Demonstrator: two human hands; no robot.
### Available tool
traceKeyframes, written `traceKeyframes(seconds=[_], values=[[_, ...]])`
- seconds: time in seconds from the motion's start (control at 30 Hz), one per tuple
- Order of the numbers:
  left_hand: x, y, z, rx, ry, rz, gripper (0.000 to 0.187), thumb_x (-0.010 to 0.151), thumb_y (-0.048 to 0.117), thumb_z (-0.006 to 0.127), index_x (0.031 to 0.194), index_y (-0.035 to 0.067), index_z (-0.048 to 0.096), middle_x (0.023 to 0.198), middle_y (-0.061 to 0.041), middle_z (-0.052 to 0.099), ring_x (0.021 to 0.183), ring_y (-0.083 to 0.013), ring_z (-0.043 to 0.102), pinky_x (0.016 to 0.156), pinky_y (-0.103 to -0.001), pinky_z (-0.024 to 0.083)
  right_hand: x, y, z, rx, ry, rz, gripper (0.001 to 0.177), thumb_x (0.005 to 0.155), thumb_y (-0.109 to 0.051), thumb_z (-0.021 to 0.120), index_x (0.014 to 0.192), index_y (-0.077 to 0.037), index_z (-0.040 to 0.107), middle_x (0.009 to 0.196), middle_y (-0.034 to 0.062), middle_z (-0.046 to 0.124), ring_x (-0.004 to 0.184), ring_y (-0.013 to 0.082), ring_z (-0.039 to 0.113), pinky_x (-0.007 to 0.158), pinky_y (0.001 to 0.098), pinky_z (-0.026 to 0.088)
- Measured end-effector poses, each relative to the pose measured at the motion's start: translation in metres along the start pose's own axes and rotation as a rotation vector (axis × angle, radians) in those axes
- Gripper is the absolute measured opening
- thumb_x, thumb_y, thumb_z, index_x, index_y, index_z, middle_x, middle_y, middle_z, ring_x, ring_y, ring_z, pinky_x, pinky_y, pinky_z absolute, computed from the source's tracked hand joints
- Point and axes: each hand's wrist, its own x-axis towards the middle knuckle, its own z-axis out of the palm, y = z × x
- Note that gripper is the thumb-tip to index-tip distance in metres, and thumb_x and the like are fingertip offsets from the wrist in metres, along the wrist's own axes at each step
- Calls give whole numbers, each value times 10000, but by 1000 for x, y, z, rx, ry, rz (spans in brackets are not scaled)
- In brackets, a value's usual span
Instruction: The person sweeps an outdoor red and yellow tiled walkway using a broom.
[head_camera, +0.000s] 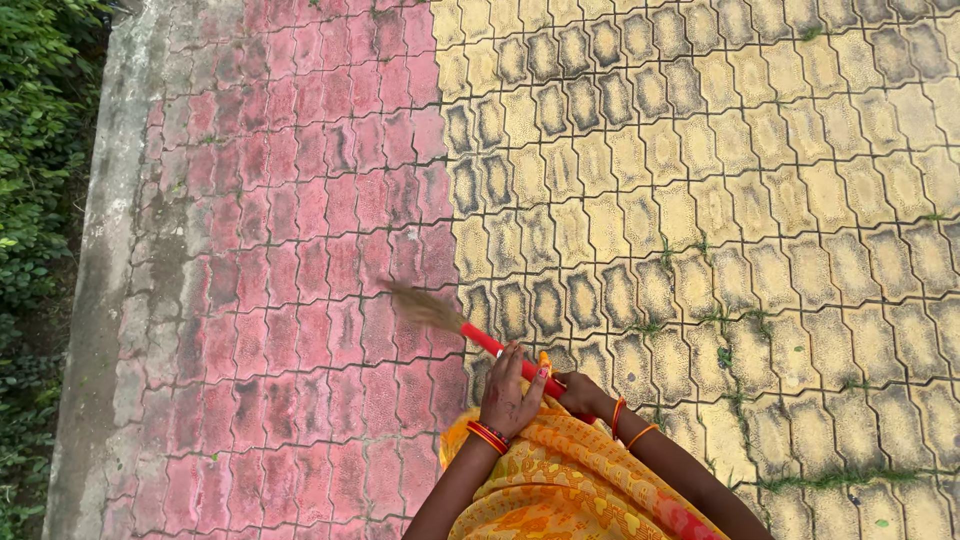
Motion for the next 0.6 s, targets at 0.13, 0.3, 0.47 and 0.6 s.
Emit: traceKeyframes(seconds=[0.13, 0.3, 0.47, 0.6], values=[[-3, -2, 4, -33, 3, 33, 660, 976, 332, 619, 1422, -132, 473, 1495, -346, 470, 1396, -458, 464, 1150, -526, 351, -14, 3, -39, 170, 92, 193, 862, 818, 8, 768, 1555, -227, 387, 925, 172, 751, 545, 192, 634, 498, 338, 566], [3, -4, 6, -32, -65, -43, 659, 985, 369, 606, 1415, -115, 481, 1499, -329, 464, 1399, -443, 460, 1148, -519, 357, -18, 9, -108, 555, 370, 250, 781, 797, 11, 755, 1513, -116, 472, 923, 188, 742, 488, 184, 574, 448, 315, 530], [19, -7, 0, -65, -87, -25, 650, 994, 374, 598, 1414, -111, 491, 1513, -318, 453, 1412, -448, 443, 1153, -521, 349, -1, 18, -163, 811, 521, 212, 657, 815, 70, 714, 1429, 54, 481, 869, 201, 687, 519, 191, 577, 460, 327, 536], [41, -15, -8, -67, -141, -86, 634, 974, 369, 596, 1408, -85, 509, 1511, -308, 452, 1406, -448, 437, 1134, -522, 352, 26, 8, -161, 837, 539, 185, 548, 798, 93, 745, 1312, 122, 556, 817, 182, 665, 550, 222, 615, 488, 350, 566]])
